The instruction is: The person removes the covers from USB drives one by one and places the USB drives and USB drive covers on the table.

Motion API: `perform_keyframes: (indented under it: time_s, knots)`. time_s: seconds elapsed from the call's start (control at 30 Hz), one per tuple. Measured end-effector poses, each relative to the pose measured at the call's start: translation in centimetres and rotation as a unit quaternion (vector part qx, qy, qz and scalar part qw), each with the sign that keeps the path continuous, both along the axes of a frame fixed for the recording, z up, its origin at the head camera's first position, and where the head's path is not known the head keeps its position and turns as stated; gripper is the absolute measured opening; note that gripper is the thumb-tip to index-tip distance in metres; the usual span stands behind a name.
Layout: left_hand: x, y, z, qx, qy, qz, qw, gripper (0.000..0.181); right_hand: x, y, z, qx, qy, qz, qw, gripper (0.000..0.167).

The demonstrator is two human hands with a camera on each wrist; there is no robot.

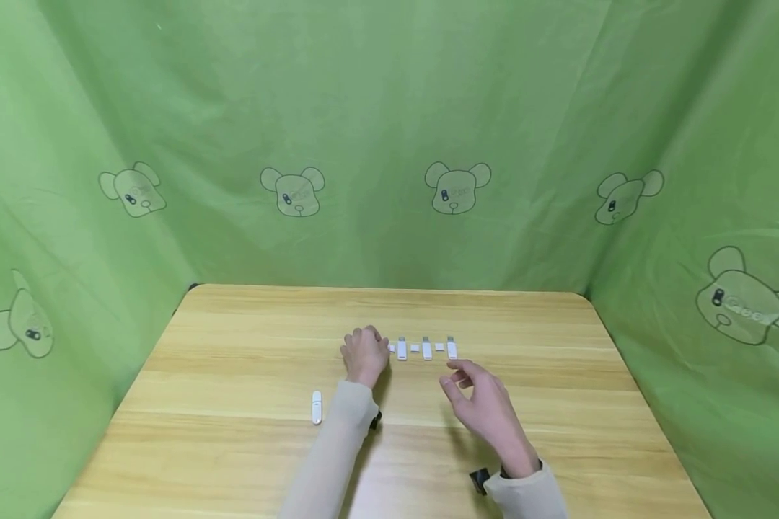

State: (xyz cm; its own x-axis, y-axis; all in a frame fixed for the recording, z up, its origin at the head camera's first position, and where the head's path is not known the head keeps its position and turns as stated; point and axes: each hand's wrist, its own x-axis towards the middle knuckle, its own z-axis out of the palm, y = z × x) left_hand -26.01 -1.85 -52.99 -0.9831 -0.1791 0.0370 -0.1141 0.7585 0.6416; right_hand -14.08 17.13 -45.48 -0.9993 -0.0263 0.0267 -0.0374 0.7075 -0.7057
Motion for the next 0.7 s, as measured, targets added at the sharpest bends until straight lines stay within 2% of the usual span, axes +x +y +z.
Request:
perform_keyframes:
  time_s: [0.17,0.33,0.57,0.7]
  knots:
    - [1.2,-0.4,1.2,-0.016,0.055,-0.015,0.9982,0.018,-0.2,0.0,-0.2,-0.005,0.005,-0.007,0.9999,0.04]
    - [3.2,-0.8,2.4,-0.032,0.11,-0.037,0.9927,0.02,-0.5,-0.1,-0.4,-0.005,0.022,-0.01,0.9997,0.04]
    - [6.4,-1.3,3.2,-0.04,0.198,-0.053,0.978,0.029,-0.8,-0.5,-0.7,-0.008,0.034,-0.002,0.9994,0.041]
    - [8.2,-1.8,3.3,-0.057,0.228,-0.071,0.9695,0.034,-0.8,-0.9,-1.0,-0.008,0.042,0.002,0.9991,0.041]
